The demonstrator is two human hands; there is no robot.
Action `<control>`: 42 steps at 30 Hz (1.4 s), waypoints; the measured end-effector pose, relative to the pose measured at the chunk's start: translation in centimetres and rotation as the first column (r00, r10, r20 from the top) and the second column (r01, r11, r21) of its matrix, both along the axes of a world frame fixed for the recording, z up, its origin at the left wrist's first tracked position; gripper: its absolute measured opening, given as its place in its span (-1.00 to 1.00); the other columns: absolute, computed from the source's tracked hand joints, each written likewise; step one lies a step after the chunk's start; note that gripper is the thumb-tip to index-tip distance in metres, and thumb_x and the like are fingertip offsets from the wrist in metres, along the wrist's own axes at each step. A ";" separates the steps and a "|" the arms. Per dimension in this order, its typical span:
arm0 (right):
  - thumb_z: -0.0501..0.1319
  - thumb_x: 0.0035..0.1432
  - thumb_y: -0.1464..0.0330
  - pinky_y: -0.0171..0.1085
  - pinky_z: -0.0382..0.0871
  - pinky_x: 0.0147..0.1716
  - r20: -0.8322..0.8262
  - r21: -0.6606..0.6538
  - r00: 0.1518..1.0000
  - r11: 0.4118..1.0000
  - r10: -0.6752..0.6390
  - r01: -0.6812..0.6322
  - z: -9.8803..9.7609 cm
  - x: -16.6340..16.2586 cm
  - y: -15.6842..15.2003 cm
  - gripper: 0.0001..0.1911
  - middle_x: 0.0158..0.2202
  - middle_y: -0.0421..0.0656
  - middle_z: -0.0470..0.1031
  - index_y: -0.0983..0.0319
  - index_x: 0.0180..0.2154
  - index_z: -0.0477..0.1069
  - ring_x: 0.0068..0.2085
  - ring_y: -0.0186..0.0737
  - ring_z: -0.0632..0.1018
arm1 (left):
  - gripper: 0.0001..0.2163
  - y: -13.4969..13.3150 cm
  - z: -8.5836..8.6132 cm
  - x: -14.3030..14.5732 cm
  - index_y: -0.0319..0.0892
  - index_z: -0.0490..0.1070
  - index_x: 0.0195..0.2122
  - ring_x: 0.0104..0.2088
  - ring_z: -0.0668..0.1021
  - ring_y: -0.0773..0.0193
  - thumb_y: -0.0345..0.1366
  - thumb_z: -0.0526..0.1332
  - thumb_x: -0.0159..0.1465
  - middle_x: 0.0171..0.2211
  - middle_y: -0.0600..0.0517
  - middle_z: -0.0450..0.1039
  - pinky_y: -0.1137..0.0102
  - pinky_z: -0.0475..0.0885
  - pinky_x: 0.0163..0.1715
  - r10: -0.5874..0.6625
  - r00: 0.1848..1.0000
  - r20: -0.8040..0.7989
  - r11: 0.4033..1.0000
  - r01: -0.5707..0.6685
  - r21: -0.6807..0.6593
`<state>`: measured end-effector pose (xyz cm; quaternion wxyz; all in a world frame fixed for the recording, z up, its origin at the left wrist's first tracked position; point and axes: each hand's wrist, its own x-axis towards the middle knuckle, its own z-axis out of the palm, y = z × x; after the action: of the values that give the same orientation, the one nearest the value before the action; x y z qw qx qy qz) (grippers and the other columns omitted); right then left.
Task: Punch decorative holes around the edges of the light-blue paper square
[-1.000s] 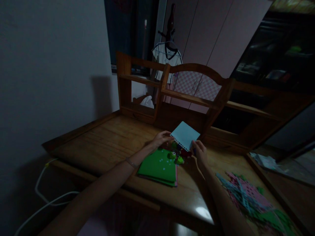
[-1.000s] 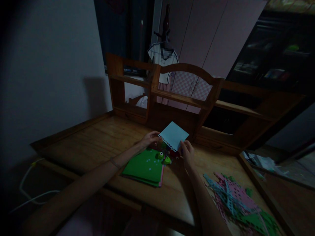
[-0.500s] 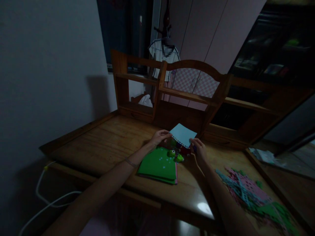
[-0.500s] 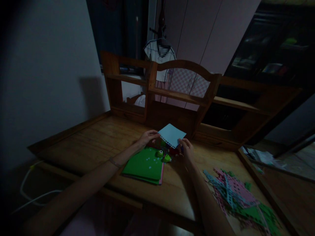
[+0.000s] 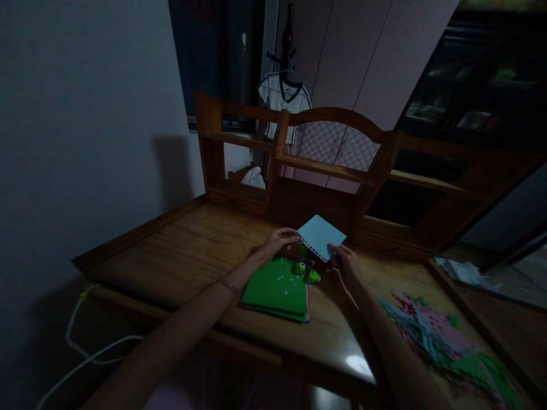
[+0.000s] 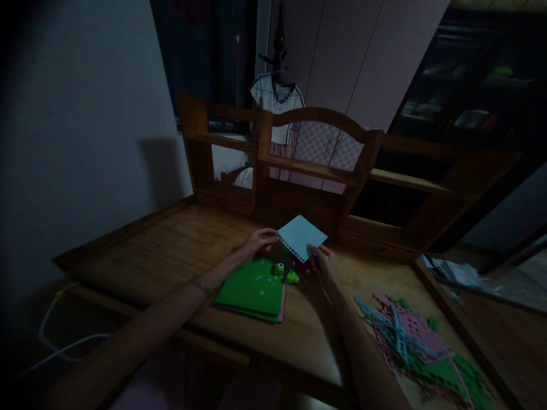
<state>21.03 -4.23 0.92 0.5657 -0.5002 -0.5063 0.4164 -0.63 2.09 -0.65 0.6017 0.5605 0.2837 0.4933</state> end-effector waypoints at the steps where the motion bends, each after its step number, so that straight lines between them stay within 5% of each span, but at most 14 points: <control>1: 0.21 -0.08 0.12 -0.38 0.10 -0.69 -0.006 -0.010 1.000 1.000 0.002 -0.002 0.0 0.0 0.0 -0.70 -0.67 -0.29 0.20 0.21 -0.52 0.24 -0.66 -0.40 0.23 | -0.61 0.1 0.0 0.0 -0.29 0.42 -0.23 -0.63 0.34 0.48 -0.20 0.36 -0.05 -0.39 -0.02 0.48 0.53 0.22 -0.62 0.000 1.000 0.004 1.000 0.000 -0.002; 20: 0.24 -0.08 0.11 -0.32 0.06 -0.62 -0.115 -0.006 0.989 0.995 0.094 -0.096 0.0 0.1 0.0 -0.67 -0.73 -0.31 0.19 0.21 -0.61 0.26 -0.66 -0.38 0.23 | -0.76 0.6 -0.5 0.1 -0.24 0.36 -0.31 -0.70 0.34 0.46 -0.25 0.24 0.01 -0.50 0.10 0.40 0.51 0.23 -0.69 0.026 0.999 0.035 0.998 -0.024 -0.049; 24: 0.27 -0.11 0.14 -0.33 0.08 -0.62 -0.130 -0.067 0.991 0.997 0.024 -0.033 -0.3 0.4 0.5 -0.71 -0.71 -0.30 0.22 0.22 -0.55 0.32 -0.65 -0.38 0.23 | -0.81 0.7 -0.7 0.0 -0.23 0.35 -0.35 -0.67 0.35 0.45 -0.26 0.21 0.02 -0.53 0.11 0.38 0.51 0.24 -0.67 0.020 0.997 0.079 0.998 -0.016 -0.060; 29: 0.28 -0.12 0.16 -0.36 0.01 -0.66 -0.115 -0.053 0.989 0.994 0.093 -0.100 -0.4 0.6 0.7 -0.71 -0.71 -0.31 0.18 0.24 -0.53 0.33 -0.67 -0.42 0.17 | -0.80 0.5 -0.7 -0.1 -0.24 0.35 -0.37 -0.57 0.42 0.41 -0.20 0.19 0.06 -0.46 0.06 0.39 0.53 0.24 -0.66 0.018 0.985 0.172 0.998 -0.008 -0.057; 35: 0.28 -0.12 0.11 -0.37 0.07 -0.64 -0.081 -0.042 0.993 0.995 0.088 -0.091 -0.2 0.5 0.3 -0.67 -0.57 -0.22 0.36 0.25 -0.44 0.38 -0.60 -0.38 0.28 | -0.74 0.6 -0.6 -0.2 -0.25 0.34 -0.37 -0.58 0.42 0.40 -0.12 0.18 0.11 -0.43 0.04 0.39 0.52 0.25 -0.68 0.005 0.975 0.221 0.997 0.011 -0.074; 42: 0.28 -0.14 0.10 -0.35 0.06 -0.66 -0.143 -0.046 0.986 0.995 0.083 -0.091 -0.1 0.2 0.1 -0.68 -0.68 -0.30 0.25 0.22 -0.49 0.35 -0.66 -0.41 0.20 | -0.59 0.0 -0.2 0.6 -0.24 0.36 -0.22 -0.70 0.34 0.49 0.02 0.19 0.10 -0.40 0.01 0.44 0.53 0.24 -0.70 -0.018 0.999 0.029 1.000 0.018 -0.012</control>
<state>21.21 -4.11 0.85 0.5679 -0.4617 -0.4753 0.4883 -0.05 2.09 -0.88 0.6137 0.5519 0.2731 0.4942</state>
